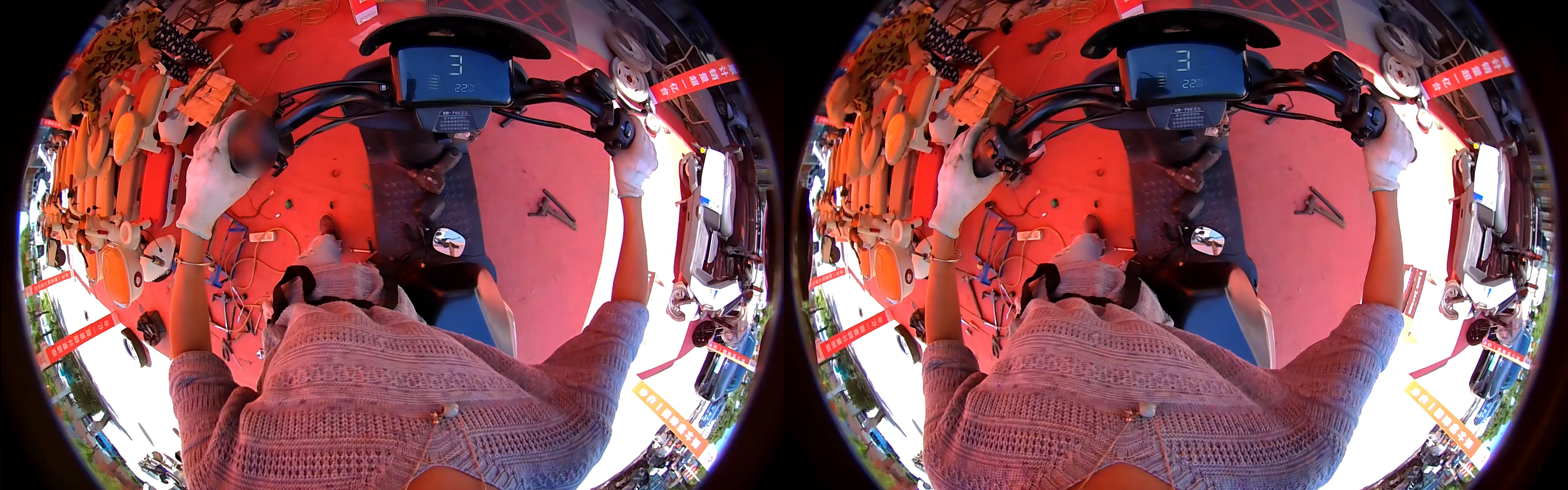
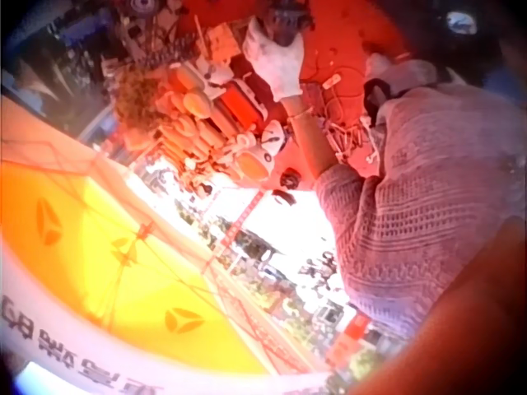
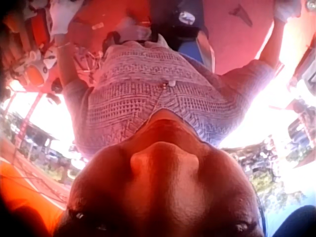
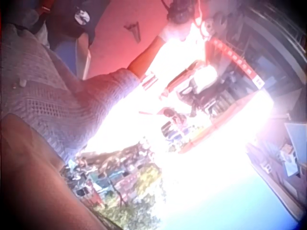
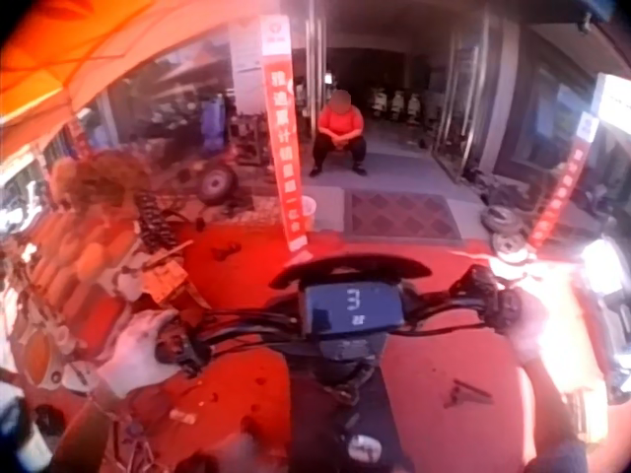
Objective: The person repairs the electrical system of an electric scooter in a workshop. They connect wires under the seat, test the handlebar controls and digital display, and use pliers to strip and secure wire connections.
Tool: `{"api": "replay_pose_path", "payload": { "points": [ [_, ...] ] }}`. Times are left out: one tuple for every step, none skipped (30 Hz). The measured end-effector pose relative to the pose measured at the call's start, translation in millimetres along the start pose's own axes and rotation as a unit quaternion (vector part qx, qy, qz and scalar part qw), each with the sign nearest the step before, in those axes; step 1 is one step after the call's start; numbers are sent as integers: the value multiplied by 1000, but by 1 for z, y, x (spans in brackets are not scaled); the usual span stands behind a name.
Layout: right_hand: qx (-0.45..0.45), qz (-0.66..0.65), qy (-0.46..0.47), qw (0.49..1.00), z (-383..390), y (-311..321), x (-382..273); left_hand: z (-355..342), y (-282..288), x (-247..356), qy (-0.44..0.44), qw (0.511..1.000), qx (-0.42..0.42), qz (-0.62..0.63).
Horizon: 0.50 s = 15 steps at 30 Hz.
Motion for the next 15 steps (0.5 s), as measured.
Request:
{"api": "replay_pose_path", "payload": {
  "points": [
    [0,-7,-4,1000,0,0,1,0,2,1,2,1000,-1,2],
    [-1,-12,-4,1000,0,4,1,-2,2,-1,-3,1000,1,3],
    [7,-8,4,1000,1,8,0,-2,0,-3,-7,1000,4,4],
    [15,-5,12,1000,2,12,-1,-3,-2,-5,-10,1000,8,6],
    [22,-18,32,999,-3,1,-6,3,-2,-6,1,1000,1,-3],
    [26,-4,29,999,-9,-2,-10,8,0,-9,12,1000,-2,-9],
    [7,-7,12,1000,-8,-1,-9,11,1,-11,26,1000,-4,-15],
    [18,-6,27,999,-8,1,-11,13,2,-12,20,1000,9,-12],
    [13,-29,35,999,-6,-4,-1,12,2,-14,22,999,22,-18],
    [-13,-41,27,999,-4,-8,11,7,2,-14,23,999,28,3],
    [-62,-106,3,992,-2,-17,26,1,0,-13,-21,999,44,-10],
    [-64,-115,-1,991,4,-1,23,-5,-1,-13,-12,999,40,-6],
    [-93,-136,-29,986,1,-19,33,0,0,-10,9,999,32,-9],
    [-94,-145,10,985,-2,-15,19,6,0,-13,16,999,29,-7],
    [-92,-140,38,985,-4,-1,8,6,-2,-17,6,1000,28,4]
  ]
}}
Point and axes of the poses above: each hand's wrist, its own z-axis away from the middle knuckle, its own y-axis out of the back of the hand, x = y × z, the point moved 7 cm from there along -z, towards the middle knuckle, and after that the axes turned 13 degrees about -x, right-handed, at the moved point
